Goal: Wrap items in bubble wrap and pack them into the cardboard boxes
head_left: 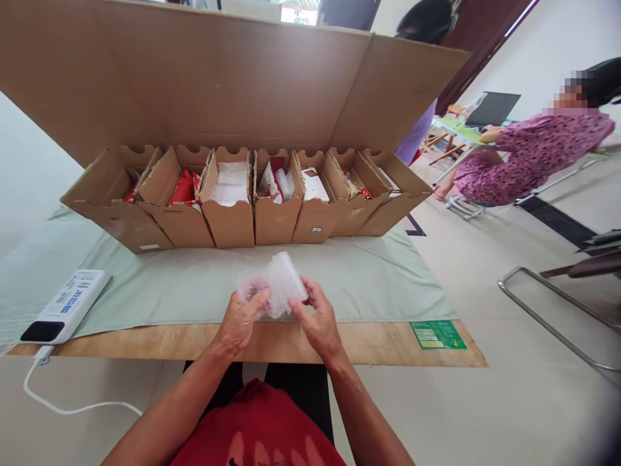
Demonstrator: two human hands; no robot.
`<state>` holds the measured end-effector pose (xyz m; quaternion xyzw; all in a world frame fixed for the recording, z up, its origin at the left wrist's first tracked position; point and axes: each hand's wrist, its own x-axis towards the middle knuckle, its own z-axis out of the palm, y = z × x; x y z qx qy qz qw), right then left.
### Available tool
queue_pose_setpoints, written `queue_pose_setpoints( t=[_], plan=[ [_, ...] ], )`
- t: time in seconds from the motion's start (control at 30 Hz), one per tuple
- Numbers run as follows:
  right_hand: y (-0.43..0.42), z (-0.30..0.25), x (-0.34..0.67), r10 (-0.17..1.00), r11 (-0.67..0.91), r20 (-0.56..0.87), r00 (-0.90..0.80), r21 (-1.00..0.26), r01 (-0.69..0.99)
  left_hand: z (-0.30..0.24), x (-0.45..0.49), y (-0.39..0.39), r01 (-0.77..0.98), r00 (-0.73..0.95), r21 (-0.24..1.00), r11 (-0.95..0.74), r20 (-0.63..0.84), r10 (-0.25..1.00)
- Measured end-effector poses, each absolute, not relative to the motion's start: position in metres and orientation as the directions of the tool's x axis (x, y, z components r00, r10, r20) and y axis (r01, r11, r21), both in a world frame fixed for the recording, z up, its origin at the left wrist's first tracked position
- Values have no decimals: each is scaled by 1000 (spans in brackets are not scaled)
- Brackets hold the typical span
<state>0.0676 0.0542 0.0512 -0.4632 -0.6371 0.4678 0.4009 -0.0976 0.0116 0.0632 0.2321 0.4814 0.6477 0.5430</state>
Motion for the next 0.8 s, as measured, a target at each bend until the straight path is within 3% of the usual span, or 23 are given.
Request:
queue_pose_setpoints(
  t=[0.13,0.27,0.43,0.57,0.7,0.8],
  plan=[
    [61,40,79,996,19,13,-89,-997,70,66,-108,6,-639,-212,761,111,-312,926],
    [53,46,79,974,90,65,-218,-990,106,65,-116,2,-691,-136,709,142,-319,938],
    [52,55,66,960,44,17,-280,-995,93,64,-121,-7,-653,132,712,259,-229,964],
    [62,52,70,994,-86,-77,-72,-988,-125,67,-136,-13,-633,260,704,321,-198,945],
    [75,47,95,970,-85,-176,168,-892,-445,73,-164,-9,-603,80,737,305,-324,943],
    [81,46,115,955,-32,-162,248,-888,-459,75,-182,-1,-507,-168,813,285,-418,893]
  ],
)
